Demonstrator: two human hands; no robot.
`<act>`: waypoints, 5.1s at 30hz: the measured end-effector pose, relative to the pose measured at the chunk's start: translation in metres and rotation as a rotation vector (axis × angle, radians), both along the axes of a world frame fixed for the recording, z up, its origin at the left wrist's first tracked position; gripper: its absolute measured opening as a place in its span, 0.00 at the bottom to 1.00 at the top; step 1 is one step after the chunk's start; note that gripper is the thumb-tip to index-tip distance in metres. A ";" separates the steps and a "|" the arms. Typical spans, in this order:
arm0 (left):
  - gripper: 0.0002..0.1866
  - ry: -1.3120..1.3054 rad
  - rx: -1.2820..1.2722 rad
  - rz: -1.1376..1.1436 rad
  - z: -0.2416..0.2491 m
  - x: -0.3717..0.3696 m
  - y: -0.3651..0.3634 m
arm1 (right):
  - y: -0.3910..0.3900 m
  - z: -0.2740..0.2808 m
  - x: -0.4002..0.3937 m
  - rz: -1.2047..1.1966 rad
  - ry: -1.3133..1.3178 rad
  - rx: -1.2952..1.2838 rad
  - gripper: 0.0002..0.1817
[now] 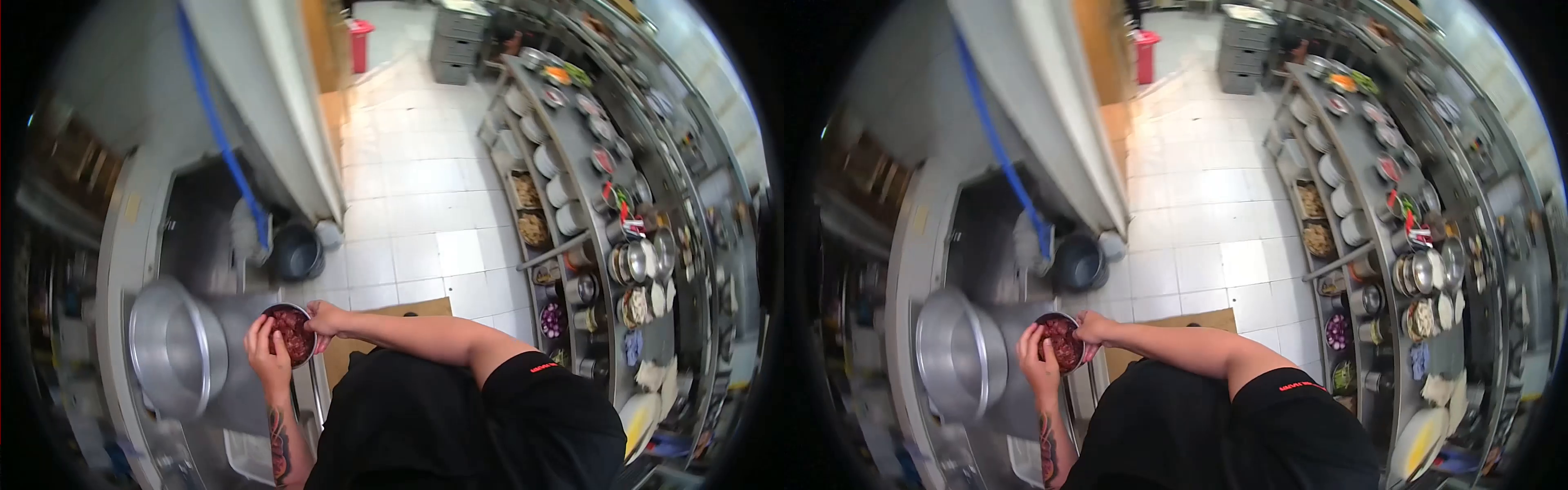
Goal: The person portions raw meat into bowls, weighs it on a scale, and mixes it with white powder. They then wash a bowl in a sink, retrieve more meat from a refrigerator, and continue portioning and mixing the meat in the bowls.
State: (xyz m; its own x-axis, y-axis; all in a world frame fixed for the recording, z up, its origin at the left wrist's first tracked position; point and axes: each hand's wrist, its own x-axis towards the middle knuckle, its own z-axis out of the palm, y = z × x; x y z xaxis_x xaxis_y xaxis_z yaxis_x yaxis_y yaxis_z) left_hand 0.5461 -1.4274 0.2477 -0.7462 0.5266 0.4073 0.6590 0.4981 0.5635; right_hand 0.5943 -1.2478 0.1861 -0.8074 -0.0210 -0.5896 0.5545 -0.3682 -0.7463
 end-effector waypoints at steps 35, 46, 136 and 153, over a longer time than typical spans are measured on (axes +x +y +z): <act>0.16 0.334 -1.003 -1.019 -0.208 -0.210 1.080 | 0.784 -0.011 0.277 -2.281 0.052 0.252 0.09; 0.18 -0.143 -0.223 -1.839 -0.055 0.066 1.256 | 0.961 -0.052 0.313 -2.462 0.108 0.113 0.11; 0.04 -1.401 -0.435 -1.040 -0.118 -0.214 1.554 | 1.167 0.052 0.067 -2.185 0.026 0.216 0.07; 0.04 -1.250 0.126 -0.340 -0.115 -0.546 1.764 | 1.657 0.039 -0.178 -1.830 0.293 0.119 0.07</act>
